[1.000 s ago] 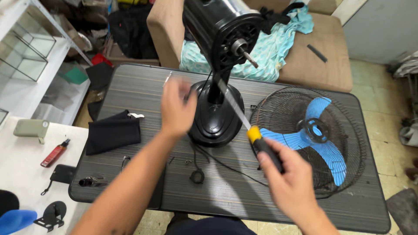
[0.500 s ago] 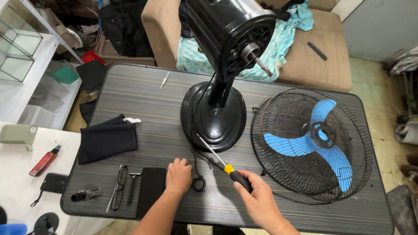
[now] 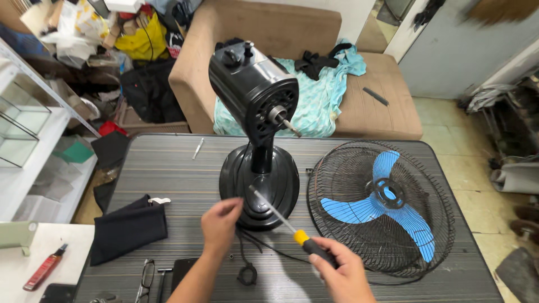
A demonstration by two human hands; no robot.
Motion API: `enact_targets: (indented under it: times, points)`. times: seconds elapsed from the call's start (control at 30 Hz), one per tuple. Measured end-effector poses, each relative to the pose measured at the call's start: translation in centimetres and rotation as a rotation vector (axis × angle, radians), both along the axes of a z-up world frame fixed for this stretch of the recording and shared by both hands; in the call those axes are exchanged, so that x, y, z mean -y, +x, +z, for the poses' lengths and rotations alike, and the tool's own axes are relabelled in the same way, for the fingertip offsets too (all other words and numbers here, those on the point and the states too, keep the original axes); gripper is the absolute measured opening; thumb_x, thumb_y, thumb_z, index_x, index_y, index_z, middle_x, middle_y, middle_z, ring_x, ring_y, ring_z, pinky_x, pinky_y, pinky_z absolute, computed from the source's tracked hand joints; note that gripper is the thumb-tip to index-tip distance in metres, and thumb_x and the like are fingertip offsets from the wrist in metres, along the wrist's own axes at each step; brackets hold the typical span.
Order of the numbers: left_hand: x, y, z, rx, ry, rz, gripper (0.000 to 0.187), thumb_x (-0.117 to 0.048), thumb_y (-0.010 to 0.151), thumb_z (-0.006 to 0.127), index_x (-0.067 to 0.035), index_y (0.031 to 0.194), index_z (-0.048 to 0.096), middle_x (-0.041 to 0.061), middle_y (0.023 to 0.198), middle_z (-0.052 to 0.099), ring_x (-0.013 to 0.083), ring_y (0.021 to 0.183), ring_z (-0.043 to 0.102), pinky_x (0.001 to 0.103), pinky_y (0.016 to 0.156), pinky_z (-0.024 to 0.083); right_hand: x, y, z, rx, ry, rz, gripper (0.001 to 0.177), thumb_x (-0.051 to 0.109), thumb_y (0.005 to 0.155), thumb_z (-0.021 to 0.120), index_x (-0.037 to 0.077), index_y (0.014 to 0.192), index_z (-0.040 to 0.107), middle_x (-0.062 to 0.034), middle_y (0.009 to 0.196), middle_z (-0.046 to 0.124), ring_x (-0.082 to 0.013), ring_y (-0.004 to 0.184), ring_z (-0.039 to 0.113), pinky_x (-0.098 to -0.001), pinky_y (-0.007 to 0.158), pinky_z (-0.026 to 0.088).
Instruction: The person assembles a table fan by attaching the motor housing to the base, securing it with a screwdriver, and then mounting the fan blades and protective cages. The person uses a screwdriver to tighten the motor shaft and aligns the components before final assembly.
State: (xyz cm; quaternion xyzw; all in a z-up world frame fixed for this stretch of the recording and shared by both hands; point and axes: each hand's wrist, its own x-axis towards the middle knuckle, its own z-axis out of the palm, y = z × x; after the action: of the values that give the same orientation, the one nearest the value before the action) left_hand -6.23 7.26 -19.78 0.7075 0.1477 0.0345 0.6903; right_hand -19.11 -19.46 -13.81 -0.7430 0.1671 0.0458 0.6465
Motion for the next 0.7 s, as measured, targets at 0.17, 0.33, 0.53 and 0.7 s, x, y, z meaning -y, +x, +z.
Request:
enact_targets:
  times: [0.17, 0.33, 0.53, 0.7]
  points:
    - [5.0, 2.3, 9.8, 0.132, -0.813, -0.128, 0.024, -0.005, 0.093, 0.07, 0.009, 0.112, 0.067, 0.017, 0.104, 0.076, 0.0233, 0.094, 0.071, 0.035, 0.087, 0.057, 2.7, -0.3, 1.8, 0.095, 0.024, -0.145, 0.041, 0.002, 0.08, 0.077, 0.004, 0.121, 0.075, -0.0029, 0.07, 0.065, -0.0076, 0.05, 0.05, -0.0247, 0.044, 0.039]
    - [8.7, 2.6, 15.2, 0.066, -0.974, -0.208, 0.03, -0.001, 0.09, 0.066, -0.001, 0.12, 0.064, 0.013, 0.104, 0.073, 0.0238, 0.097, 0.07, 0.035, 0.089, 0.055, 4.5, -0.9, 3.7, 0.335, -0.065, -0.137, 0.04, 0.0, 0.081, 0.076, 0.001, 0.121, 0.075, -0.0043, 0.088, 0.07, -0.0074, 0.075, 0.06, -0.0223, 0.067, 0.047]
    - [11.6, 3.0, 16.3, 0.009, -1.053, -0.27, 0.017, -0.007, 0.095, 0.067, -0.001, 0.11, 0.065, 0.011, 0.104, 0.072, 0.0229, 0.1, 0.07, 0.035, 0.092, 0.055, 5.7, -1.2, 5.7, 0.457, -0.239, -0.126, 0.038, 0.002, 0.08, 0.076, 0.0, 0.118, 0.073, -0.0056, 0.099, 0.076, -0.0107, 0.091, 0.068, -0.0242, 0.083, 0.052]
    - [12.7, 3.5, 16.0, -0.009, -1.063, -0.282, 0.015, -0.01, 0.096, 0.067, -0.005, 0.111, 0.066, 0.009, 0.106, 0.072, 0.0217, 0.1, 0.069, 0.034, 0.091, 0.055, 6.6, -1.1, 7.1, 0.479, -0.251, -0.113, 0.037, 0.001, 0.081, 0.076, 0.0, 0.118, 0.073, -0.0065, 0.097, 0.075, -0.0112, 0.089, 0.067, -0.0243, 0.082, 0.052]
